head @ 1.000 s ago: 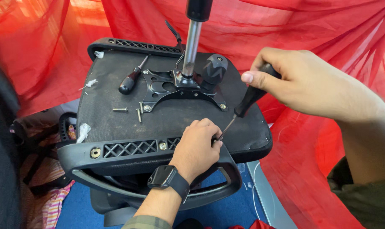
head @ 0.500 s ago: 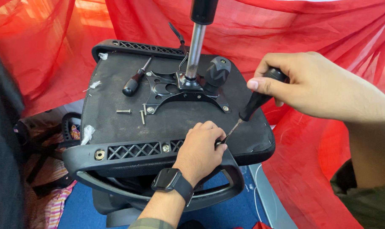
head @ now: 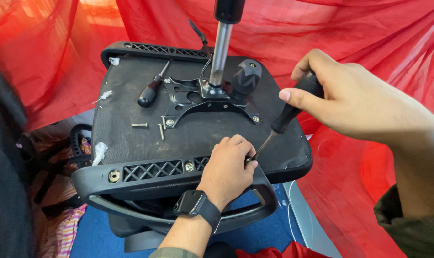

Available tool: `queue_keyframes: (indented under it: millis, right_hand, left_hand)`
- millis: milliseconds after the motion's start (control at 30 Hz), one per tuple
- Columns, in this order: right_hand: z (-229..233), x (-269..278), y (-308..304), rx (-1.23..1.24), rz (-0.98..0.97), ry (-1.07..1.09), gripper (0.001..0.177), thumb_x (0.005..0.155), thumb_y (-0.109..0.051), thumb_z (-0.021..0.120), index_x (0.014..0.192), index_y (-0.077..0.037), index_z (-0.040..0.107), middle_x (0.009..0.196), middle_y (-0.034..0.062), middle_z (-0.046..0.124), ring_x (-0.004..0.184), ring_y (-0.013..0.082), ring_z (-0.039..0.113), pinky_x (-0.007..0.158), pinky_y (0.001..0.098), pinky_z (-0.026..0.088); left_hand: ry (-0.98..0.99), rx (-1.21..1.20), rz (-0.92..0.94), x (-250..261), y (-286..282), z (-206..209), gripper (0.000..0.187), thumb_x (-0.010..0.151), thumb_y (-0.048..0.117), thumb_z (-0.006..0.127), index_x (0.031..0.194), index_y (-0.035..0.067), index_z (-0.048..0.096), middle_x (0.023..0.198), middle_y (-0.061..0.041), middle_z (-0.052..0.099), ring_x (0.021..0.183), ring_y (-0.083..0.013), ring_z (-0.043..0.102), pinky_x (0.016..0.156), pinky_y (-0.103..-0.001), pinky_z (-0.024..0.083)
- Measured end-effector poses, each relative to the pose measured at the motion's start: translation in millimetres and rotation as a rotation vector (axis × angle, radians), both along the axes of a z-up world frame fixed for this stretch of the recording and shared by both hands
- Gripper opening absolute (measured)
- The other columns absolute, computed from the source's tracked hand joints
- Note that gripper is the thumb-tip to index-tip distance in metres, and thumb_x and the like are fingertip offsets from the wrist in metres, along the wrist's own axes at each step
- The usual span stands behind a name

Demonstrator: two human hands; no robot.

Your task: The person uses a screwdriver to fasten screws into the underside of an overturned chair, securing the seat frame to the base. The person works methodically across multiple screw locations, tightening each one in turn.

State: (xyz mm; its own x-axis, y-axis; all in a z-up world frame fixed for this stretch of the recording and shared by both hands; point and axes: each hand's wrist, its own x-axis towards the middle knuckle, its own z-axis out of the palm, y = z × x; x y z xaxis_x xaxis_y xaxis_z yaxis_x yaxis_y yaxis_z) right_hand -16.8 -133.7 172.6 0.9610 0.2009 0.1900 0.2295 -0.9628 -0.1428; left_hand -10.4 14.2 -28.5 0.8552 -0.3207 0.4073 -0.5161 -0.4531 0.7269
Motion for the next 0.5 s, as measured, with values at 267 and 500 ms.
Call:
queue_keyframes:
  millis: [267,500]
  right_hand:
    - [-1.3,-6.6,10.0,-0.087,-0.119,0.085,0.042,0.095,-0.041,0.067,0.113,-0.006,0.055,0.071,0.0139,0.063,0.060,0.0265,0.063,0.054,0.0399,0.049]
    - [0.6,-4.2,23.0,-0.009,-0.110,0.106,0.045,0.092,-0.044,0.071,0.111,-0.008,0.051,0.066,0.0130,0.061,0.057,0.0261,0.062,0.051,0.0416,0.047]
  left_hand:
    - [0.034,0.010,-0.009,-0.3,-0.2,1.1,0.014,0.080,0.012,0.075,0.092,0.007,0.071,0.101,-0.006,0.065,0.103,-0.0277,0.060,0.095,-0.041,0.046]
    - [0.082,0.028,-0.020,-1.1,2.0,5.8,0.012,0.083,0.012,0.074,0.093,0.007,0.070,0.101,-0.006,0.063,0.103,-0.0273,0.059,0.095,-0.041,0.045]
